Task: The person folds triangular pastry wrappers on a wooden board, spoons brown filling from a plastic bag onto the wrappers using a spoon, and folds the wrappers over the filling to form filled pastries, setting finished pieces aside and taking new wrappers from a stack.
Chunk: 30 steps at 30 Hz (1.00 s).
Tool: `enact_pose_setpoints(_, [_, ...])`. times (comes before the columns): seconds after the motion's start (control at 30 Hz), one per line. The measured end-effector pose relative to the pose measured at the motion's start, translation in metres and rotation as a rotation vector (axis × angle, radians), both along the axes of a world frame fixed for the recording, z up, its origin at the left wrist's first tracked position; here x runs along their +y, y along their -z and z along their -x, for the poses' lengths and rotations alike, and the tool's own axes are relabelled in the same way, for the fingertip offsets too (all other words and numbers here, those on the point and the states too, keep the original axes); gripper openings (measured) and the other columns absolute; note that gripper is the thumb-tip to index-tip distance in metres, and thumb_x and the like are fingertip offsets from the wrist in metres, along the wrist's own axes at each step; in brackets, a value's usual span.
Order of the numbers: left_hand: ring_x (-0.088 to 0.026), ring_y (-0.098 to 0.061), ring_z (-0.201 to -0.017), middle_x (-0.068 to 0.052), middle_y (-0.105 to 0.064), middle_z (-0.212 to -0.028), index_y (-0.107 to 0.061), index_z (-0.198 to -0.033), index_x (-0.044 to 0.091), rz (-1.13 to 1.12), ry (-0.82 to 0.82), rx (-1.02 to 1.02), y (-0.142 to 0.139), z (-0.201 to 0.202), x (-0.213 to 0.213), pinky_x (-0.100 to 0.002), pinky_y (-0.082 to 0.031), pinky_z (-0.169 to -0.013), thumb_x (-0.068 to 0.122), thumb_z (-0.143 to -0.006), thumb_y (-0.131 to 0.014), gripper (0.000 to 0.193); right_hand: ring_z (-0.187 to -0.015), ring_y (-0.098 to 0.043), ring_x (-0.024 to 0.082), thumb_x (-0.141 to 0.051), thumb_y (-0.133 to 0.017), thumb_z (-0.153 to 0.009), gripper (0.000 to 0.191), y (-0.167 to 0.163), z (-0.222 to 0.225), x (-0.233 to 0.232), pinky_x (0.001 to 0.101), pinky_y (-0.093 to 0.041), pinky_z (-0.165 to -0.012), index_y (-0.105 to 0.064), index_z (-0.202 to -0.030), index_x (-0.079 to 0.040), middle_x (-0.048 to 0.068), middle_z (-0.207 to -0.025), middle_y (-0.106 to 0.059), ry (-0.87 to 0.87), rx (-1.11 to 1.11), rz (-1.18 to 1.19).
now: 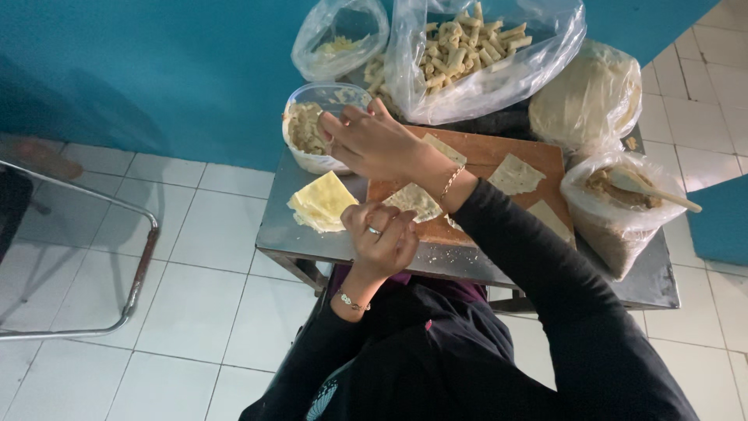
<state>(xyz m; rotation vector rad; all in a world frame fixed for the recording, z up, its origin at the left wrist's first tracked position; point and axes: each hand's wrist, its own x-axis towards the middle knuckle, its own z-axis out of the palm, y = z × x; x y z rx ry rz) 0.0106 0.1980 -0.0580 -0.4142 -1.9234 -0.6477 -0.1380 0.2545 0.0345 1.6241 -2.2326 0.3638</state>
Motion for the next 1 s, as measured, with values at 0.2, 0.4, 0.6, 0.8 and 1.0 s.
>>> enact_pose_setpoints(0.2, [-0.025, -0.055, -0.106, 0.0, -0.064, -0.098, -0.074, -0.099, 0.012, -0.015, -0.006, 0.008, 0.002, 0.002, 0.001, -0.043, -0.037, -0.096, 0.016, -0.084, -0.072, 0.016, -0.097, -0.06, 0.02, -0.023, -0.055, -0.103, 0.012, 0.011, 0.009, -0.002, 0.0503, -0.035, -0.079, -0.053, -0.107, -0.012, -0.003, -0.095, -0.06, -0.003, -0.075, -0.011])
enact_pose_setpoints(0.4, [-0.024, -0.055, -0.106, 0.001, -0.063, -0.096, -0.074, -0.098, 0.013, -0.005, -0.022, 0.006, 0.004, 0.002, 0.001, -0.043, -0.035, -0.096, 0.016, -0.085, -0.072, 0.014, -0.098, -0.058, 0.02, -0.022, -0.057, -0.104, 0.015, 0.012, 0.008, 0.003, 0.0451, -0.028, -0.076, -0.056, -0.094, -0.011, 0.001, -0.104, -0.057, -0.035, 0.004, 0.077])
enact_pose_setpoints(0.6, [-0.024, -0.055, -0.105, 0.001, -0.063, -0.097, -0.074, -0.099, 0.013, -0.015, -0.021, 0.008, 0.006, 0.003, -0.001, -0.043, -0.034, -0.096, 0.016, -0.083, -0.072, 0.016, -0.1, -0.06, 0.014, -0.016, -0.056, -0.1, 0.014, 0.009, 0.011, 0.007, 0.0445, -0.029, -0.074, -0.06, -0.089, -0.009, 0.0, -0.107, -0.058, -0.044, -0.132, 0.137])
enact_pose_setpoints(0.8, [-0.023, -0.056, -0.108, 0.002, -0.065, -0.101, -0.074, -0.099, 0.015, -0.029, -0.011, -0.024, 0.007, 0.004, -0.001, -0.044, -0.032, -0.1, 0.016, -0.084, -0.073, 0.015, -0.117, -0.068, 0.016, -0.005, -0.045, -0.107, 0.011, 0.005, 0.019, 0.068, 0.0349, -0.052, -0.089, -0.053, -0.114, -0.002, 0.002, -0.115, -0.07, -0.037, -0.636, 0.108])
enact_pose_setpoints(1.0, [-0.025, -0.056, -0.113, 0.003, -0.066, -0.105, -0.075, -0.099, 0.016, 0.01, -0.041, -0.018, 0.006, 0.005, 0.0, -0.047, -0.029, -0.101, 0.015, -0.083, -0.076, 0.016, -0.109, -0.064, 0.027, -0.005, -0.051, -0.095, 0.026, 0.01, -0.004, 0.157, 0.0443, -0.049, -0.09, -0.046, -0.12, -0.003, 0.009, -0.116, -0.067, 0.204, -0.634, 0.118])
